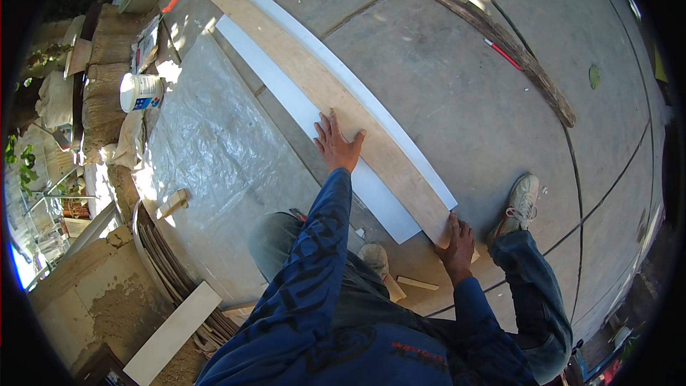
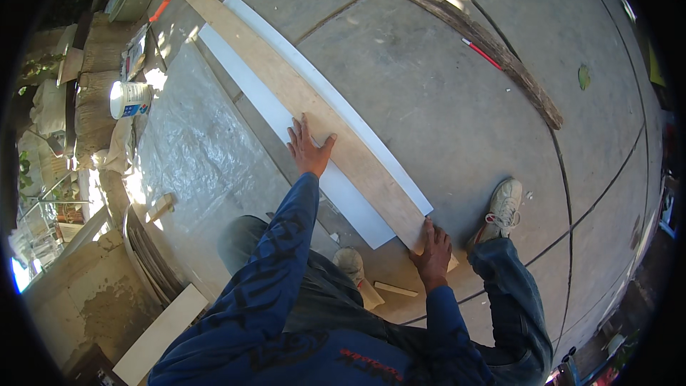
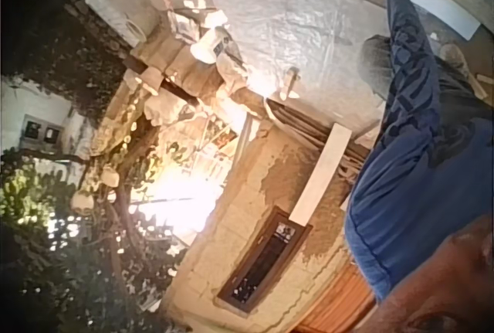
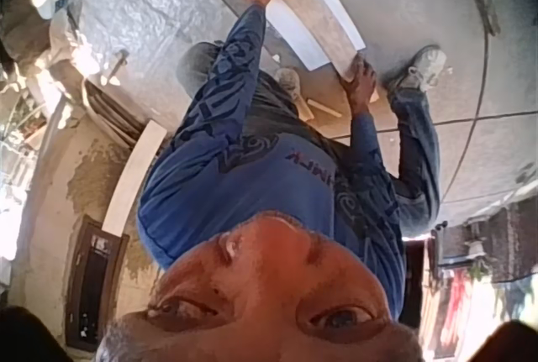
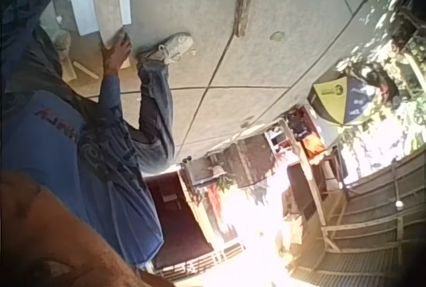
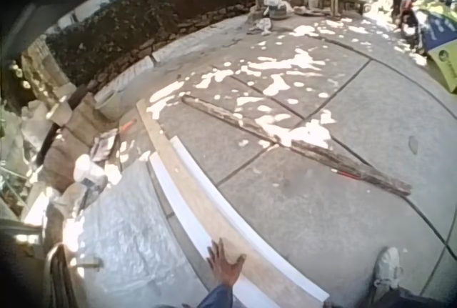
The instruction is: Measure and mark a piece of white paneling then cut it using a utility knife.
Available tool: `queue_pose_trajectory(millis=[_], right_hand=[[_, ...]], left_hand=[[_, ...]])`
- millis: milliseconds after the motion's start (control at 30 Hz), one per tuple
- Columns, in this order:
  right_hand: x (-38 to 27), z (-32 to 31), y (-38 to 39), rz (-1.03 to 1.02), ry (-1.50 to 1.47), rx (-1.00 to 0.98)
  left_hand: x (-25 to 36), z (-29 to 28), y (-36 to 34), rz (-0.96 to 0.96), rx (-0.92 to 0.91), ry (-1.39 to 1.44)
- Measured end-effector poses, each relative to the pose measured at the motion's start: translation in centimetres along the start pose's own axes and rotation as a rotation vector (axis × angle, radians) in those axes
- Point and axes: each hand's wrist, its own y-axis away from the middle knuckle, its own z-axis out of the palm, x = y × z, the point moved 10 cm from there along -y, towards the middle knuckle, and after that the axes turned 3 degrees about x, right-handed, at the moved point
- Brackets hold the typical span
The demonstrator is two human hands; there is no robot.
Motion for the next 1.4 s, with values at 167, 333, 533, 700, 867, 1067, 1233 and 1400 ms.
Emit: queue_pose_trajectory(millis=[167,333,533,700,867,1067,1233,1400], right_hand=[[-0.6,-0.4,-0.3,-0.021,0.012,0.029],[-0.6,-0.7,-0.3,-0.025,0.011,0.033],[-0.6,-0.4,-0.3,0.001,0.01,0.016],[-0.3,-0.1,0.0,0.03,-0.019,-0.02],[0.0,-0.2,0.0,0.029,-0.019,-0.027],[-0.2,-0.2,-0.4,0.035,-0.015,-0.051],[-0.3,0.1,0.3,0.057,-0.013,-0.075],[-0.1,0.0,0.4,0.045,-0.026,-0.057]], left_hand=[[0.1,-0.1,-0.2,-0.004,0.011,-0.008],[0.3,-0.1,-0.3,-0.028,-0.017,-0.026],[0.1,-0.2,-0.3,-0.036,-0.027,-0.021],[0.1,-0.1,-0.1,-0.025,-0.017,-0.037],[0.0,0.5,-0.6,-0.029,-0.037,-0.037],[-0.5,0.3,-1.5,-0.008,-0.049,-0.059],[-1.4,0.6,-1.7,-0.004,-0.049,-0.024],[-1.3,1.0,-1.5,-0.005,-0.065,-0.018]])
